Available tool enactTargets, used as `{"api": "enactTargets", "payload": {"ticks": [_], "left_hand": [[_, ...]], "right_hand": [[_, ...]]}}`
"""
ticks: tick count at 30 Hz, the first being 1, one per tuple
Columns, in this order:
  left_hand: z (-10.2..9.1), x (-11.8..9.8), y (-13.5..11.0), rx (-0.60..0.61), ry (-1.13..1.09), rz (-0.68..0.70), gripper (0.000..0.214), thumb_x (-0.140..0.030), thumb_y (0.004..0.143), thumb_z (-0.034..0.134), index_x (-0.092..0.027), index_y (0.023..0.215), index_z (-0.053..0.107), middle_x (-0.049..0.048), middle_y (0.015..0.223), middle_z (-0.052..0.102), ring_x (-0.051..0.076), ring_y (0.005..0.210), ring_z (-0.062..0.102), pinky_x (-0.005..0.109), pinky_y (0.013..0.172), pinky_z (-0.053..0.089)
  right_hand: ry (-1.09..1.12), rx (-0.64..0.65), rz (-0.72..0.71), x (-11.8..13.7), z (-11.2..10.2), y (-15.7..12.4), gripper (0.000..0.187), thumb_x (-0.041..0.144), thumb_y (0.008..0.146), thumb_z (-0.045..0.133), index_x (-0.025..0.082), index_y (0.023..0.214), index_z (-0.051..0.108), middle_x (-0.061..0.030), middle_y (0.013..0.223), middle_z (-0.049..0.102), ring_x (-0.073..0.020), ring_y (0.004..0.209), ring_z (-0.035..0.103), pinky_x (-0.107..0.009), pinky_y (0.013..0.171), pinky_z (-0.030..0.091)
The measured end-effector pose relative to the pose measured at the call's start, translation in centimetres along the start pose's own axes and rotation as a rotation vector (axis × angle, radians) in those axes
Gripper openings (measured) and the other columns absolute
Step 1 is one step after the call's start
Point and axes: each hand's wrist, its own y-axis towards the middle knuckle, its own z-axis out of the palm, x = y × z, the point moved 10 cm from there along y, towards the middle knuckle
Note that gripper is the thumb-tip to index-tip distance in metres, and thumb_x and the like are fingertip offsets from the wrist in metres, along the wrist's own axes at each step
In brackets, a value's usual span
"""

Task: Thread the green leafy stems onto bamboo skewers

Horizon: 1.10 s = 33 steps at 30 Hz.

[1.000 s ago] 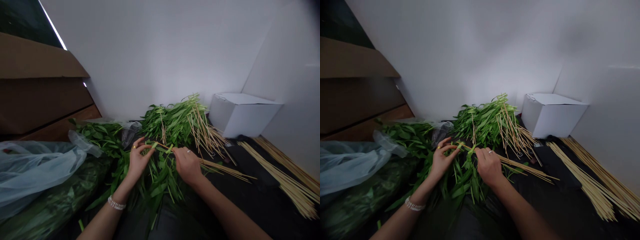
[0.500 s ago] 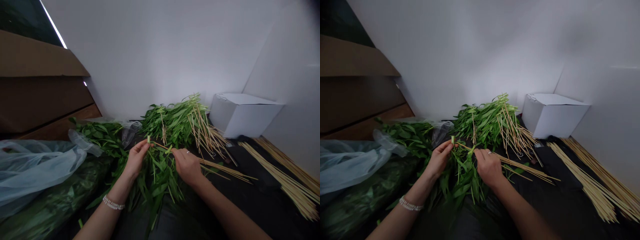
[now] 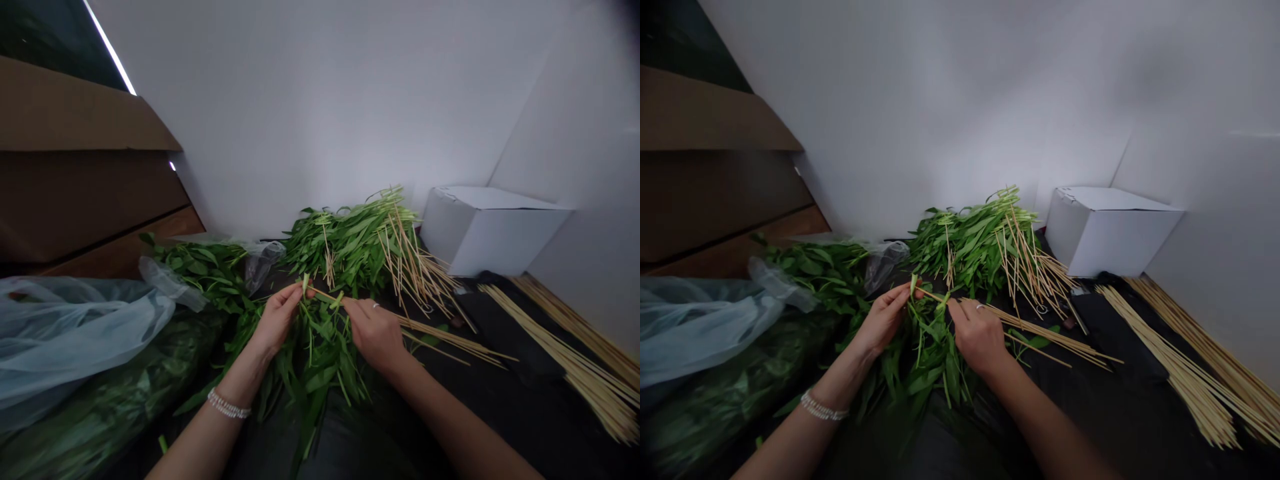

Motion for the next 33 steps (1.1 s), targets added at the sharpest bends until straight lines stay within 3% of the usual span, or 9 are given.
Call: {"api": "enactTargets", "payload": {"ticks": [11, 20, 33], "left_hand": [[-1.2, 0.4, 0.1, -0.096, 0.033, -0.058, 0.04, -0.036, 0.059, 0.085, -0.016, 0.092, 0.076, 0.0041, 0.077, 0.075, 0.014, 0.07, 0.065, 0.024, 0.07, 0.048], [-0.1, 1.0, -0.2, -0.012, 0.023, -0.115, 0.03, -0.035, 0.065, 0.081, -0.015, 0.087, 0.077, 0.0025, 0.073, 0.073, 0.012, 0.063, 0.061, 0.022, 0.064, 0.047], [0.6, 0.9, -0.7, 0.03, 0.102, -0.15, 0.021, -0.033, 0.067, 0.078, -0.015, 0.077, 0.078, 0.0041, 0.073, 0.073, 0.014, 0.065, 0.061, 0.024, 0.069, 0.047]], "right_hand": [[0.001, 0.04, -0.001, -0.1, 0.4, -0.1, 0.029, 0.008, 0.09, 0.042, 0.013, 0.107, 0.065, -0.0052, 0.077, 0.064, -0.0169, 0.073, 0.055, -0.028, 0.065, 0.039], [0.045, 0.011, -0.002, 0.2, 0.6, -0.5, 0.031, 0.007, 0.091, 0.04, 0.012, 0.108, 0.065, -0.0069, 0.078, 0.065, -0.0175, 0.076, 0.058, -0.027, 0.07, 0.043], [0.066, -0.031, -0.006, 0.6, 0.8, -0.8, 0.032, 0.009, 0.092, 0.036, 0.011, 0.105, 0.065, -0.0074, 0.078, 0.066, -0.0174, 0.069, 0.058, -0.028, 0.066, 0.043]]}}
